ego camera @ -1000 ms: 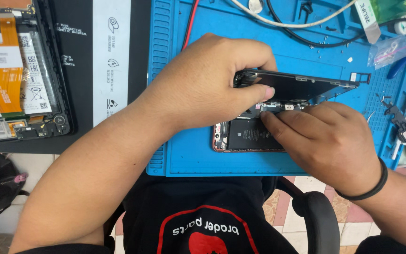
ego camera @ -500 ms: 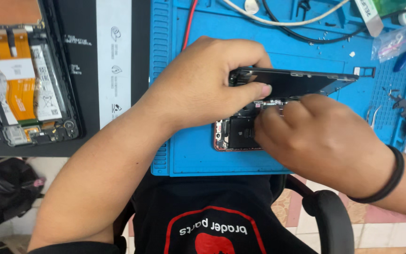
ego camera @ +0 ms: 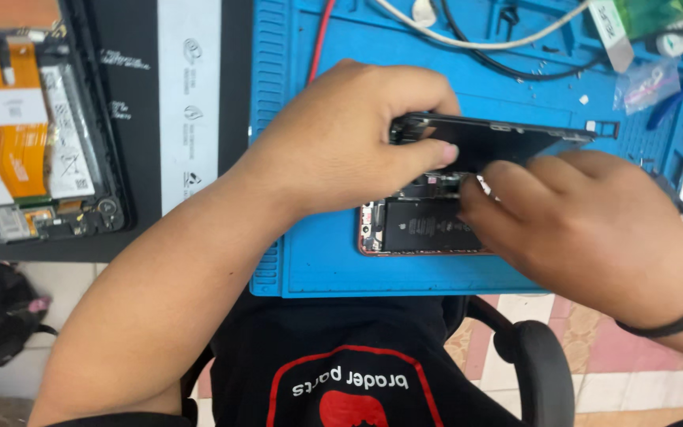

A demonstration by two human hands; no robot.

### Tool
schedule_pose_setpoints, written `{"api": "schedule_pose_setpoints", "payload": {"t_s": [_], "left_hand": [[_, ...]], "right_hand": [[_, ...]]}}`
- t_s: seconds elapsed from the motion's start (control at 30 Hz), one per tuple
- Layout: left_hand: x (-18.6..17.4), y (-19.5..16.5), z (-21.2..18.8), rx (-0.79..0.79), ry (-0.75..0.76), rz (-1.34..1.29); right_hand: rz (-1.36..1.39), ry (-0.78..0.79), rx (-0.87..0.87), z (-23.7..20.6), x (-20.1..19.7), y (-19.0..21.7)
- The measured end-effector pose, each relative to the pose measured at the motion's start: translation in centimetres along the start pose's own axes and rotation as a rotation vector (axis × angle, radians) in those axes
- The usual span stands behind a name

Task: The person repairs a disassembled smartphone on a blue silicone mat. They lift the detached screen assembly, pry and disconnect an internal flex cable with a metal tool, set the screen aside, then use a blue electric screwdriver to unscrew components from the phone body.

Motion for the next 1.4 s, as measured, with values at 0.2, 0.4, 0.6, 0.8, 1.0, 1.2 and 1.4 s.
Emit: {"api": "schedule_pose_setpoints", "payload": {"t_s": [0.2, 0.4, 0.6, 0.8, 1.0, 1.2, 1.4], "left_hand": [[0.1, -0.4, 0.2, 0.099, -0.013, 0.007], [0.2, -0.2, 0.2, 0.080, -0.008, 0.016], [0.1, -0.3, 0.2, 0.087, -0.017, 0.019], [0.3, -0.1, 0.3, 0.071, -0.012, 0.021], [0.2, 0.1, 0.4, 0.045, -0.009, 0.016], [0.2, 0.0, 0.4, 0.028, -0.008, 0.024], [0.2, 0.0, 0.3, -0.026, 0.006, 0.003]], "right_hand": [[0.084, -0.085, 0.100, -0.6, 0.0, -0.2], [0.086, -0.072, 0.065, -0.5, 0.9, 0.1], [0.107, -0.093, 0.078, -0.3, 0.7, 0.0], [0.142, -0.104, 0.080, -0.1, 0.7, 0.0], [0.098, -0.066, 0.037, 0.2, 0.6, 0.3], [-0.042, -0.085, -0.078, 1.1, 0.1, 1.3], [-0.120, -0.058, -0.245, 2.9, 0.4, 2.8]]}}
Point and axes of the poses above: each hand's wrist, its own z-axis towards the middle knuckle, its own x-axis out of the palm, y = z × x, the point moved 9 cm from there along z, towards the middle knuckle, and after that the axes turned 11 degrees about -z, right-handed, at the moved point
